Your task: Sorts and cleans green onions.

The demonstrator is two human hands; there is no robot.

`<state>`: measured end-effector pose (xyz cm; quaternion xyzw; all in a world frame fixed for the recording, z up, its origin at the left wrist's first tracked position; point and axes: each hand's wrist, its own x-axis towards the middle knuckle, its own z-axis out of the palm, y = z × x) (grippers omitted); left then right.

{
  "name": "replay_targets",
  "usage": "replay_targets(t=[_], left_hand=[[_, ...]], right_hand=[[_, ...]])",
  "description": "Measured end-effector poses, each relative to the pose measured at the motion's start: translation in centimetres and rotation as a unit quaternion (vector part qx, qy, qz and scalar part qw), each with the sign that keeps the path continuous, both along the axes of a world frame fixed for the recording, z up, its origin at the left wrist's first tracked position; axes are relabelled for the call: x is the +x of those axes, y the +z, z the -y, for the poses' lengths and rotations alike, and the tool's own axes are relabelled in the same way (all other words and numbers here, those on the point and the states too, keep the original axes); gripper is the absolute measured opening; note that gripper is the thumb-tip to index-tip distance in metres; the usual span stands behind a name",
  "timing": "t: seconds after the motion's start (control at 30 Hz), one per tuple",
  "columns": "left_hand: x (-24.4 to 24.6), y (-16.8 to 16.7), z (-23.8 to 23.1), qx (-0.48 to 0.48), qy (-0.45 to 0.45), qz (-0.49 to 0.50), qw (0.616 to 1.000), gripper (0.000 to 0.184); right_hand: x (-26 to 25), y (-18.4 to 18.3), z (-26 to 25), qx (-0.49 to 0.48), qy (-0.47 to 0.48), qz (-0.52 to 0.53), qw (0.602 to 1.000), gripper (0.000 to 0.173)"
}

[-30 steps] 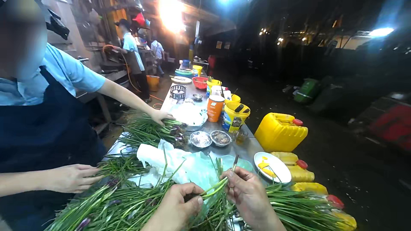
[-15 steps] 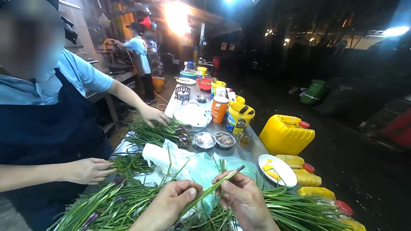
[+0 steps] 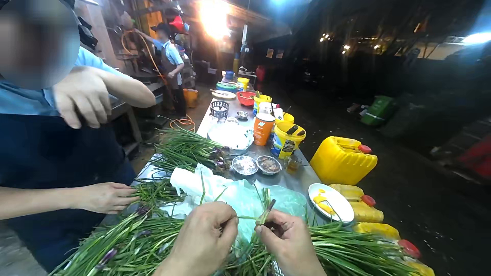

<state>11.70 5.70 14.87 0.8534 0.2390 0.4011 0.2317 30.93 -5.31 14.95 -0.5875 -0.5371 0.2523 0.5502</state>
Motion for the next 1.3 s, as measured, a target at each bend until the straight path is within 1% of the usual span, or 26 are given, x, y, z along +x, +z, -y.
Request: replay_targets(t=[0.03, 0.1, 0.17, 0.23, 0.27, 0.3, 0.33, 0.37, 0.4, 0.43, 0.5, 0.53, 0.6, 0.63, 0.67, 0.7, 0.77, 0.8, 0.87, 0.93, 1.07, 1.13, 1.2, 1.27, 1.3], left_hand=[[-0.4, 0.5, -0.2, 0.005, 0.016, 0.015, 1.0, 0.025], [-1.5, 1.3, -0.7, 0.004, 0.046, 0.045, 0.998, 0.024], [-2.8, 1.5, -1.6, -0.003, 0.085, 0.07, 0.994, 0.022], [-4.2, 0.6, -2.7, -0.011, 0.134, 0.063, 0.989, 0.021], [-5.0, -0.1, -3.2, -0.018, 0.152, 0.021, 0.988, 0.021], [-5.8, -0.6, -3.5, -0.036, 0.152, -0.064, 0.986, 0.021], [-6.4, -0.9, -3.5, -0.076, 0.133, -0.17, 0.973, 0.023], [-6.4, -1.0, -3.5, -0.117, 0.115, -0.264, 0.95, 0.029], [-6.0, -1.4, -3.2, -0.133, 0.109, -0.313, 0.934, 0.036], [-5.6, -2.0, -2.7, -0.133, 0.11, -0.309, 0.935, 0.039], [-4.6, -2.9, -1.3, -0.142, 0.082, -0.194, 0.967, 0.034], [-3.9, -3.0, -0.6, -0.172, 0.039, -0.134, 0.975, 0.034], [-2.4, -2.9, 0.8, -0.239, -0.083, -0.042, 0.967, 0.046], [-1.6, -2.9, 1.4, -0.266, -0.138, -0.015, 0.954, 0.053], [-1.0, -2.9, 2.0, -0.291, -0.174, 0.0, 0.941, 0.054], [-0.4, -2.9, 2.5, -0.317, -0.189, 0.004, 0.929, 0.047], [0.3, -3.2, 3.1, -0.378, -0.192, 0.027, 0.905, 0.022], [0.4, -3.5, 3.1, -0.409, -0.21, 0.043, 0.887, 0.018], [0.5, -3.8, 2.9, -0.472, -0.253, 0.067, 0.841, 0.02], [0.4, -4.0, 2.7, -0.53, -0.274, 0.066, 0.8, 0.025], [0.3, -4.7, 2.7, -0.622, -0.312, 0.074, 0.715, 0.034], [0.1, -5.0, 2.9, -0.645, -0.31, 0.088, 0.693, 0.035], [-0.1, -5.3, 2.9, -0.657, -0.311, 0.096, 0.68, 0.033], [-0.2, -5.3, 2.9, -0.663, -0.308, 0.09, 0.676, 0.031], [-0.2, -5.0, 2.9, -0.666, -0.301, 0.084, 0.677, 0.031]], right_hand=[[0.2, -0.1, 0.1, -0.011, 0.004, 0.021, 1.0, 0.005], [0.8, -0.3, 0.4, -0.026, 0.014, 0.022, 0.999, 0.006], [1.5, -0.4, 0.6, -0.041, 0.019, -0.018, 0.999, 0.005], [2.3, -0.3, 0.8, -0.047, 0.021, -0.086, 0.995, 0.005], [2.7, -0.1, 0.9, -0.044, 0.021, -0.124, 0.991, 0.006], [2.9, -0.1, 1.0, -0.034, 0.023, -0.165, 0.985, 0.006], [3.2, -0.1, 1.1, -0.024, 0.025, -0.205, 0.978, 0.007], [3.3, -0.1, 1.1, -0.018, 0.026, -0.236, 0.971, 0.008], [3.4, 0.0, 1.0, -0.017, 0.024, -0.259, 0.965, 0.009], [3.3, 0.0, 1.0, -0.017, 0.023, -0.277, 0.961, 0.009], [3.0, 0.1, 0.8, -0.018, 0.03, -0.302, 0.953, 0.009], [2.8, 0.0, 0.7, -0.02, 0.037, -0.313, 0.949, 0.009], [2.1, -0.1, 0.5, -0.018, 0.046, -0.336, 0.941, 0.01], [1.6, -0.1, 0.3, -0.015, 0.044, -0.346, 0.937, 0.01], [1.1, -0.2, 0.1, -0.01, 0.035, -0.359, 0.933, 0.01], [0.6, -0.3, 0.0, -0.005, 0.025, -0.371, 0.928, 0.01], [-0.1, -0.6, -0.2, 0.005, 0.005, -0.399, 0.917, 0.01], [-0.3, -0.7, -0.1, 0.007, 0.0, -0.415, 0.91, 0.009], [-0.6, -0.8, 0.0, 0.004, -0.008, -0.438, 0.899, 0.01], [-0.9, -1.0, 0.1, 0.003, -0.018, -0.443, 0.896, 0.012], [-0.9, -1.2, 0.0, 0.054, -0.045, -0.433, 0.898, 0.013], [-0.6, -1.2, 0.0, 0.083, -0.062, -0.439, 0.893, 0.014], [-0.5, -1.3, 0.1, 0.094, -0.072, -0.444, 0.888, 0.015], [-0.5, -1.7, 0.4, 0.08, -0.038, -0.431, 0.898, 0.017], [-0.5, -2.0, 0.5, 0.059, -0.009, -0.413, 0.909, 0.023]])
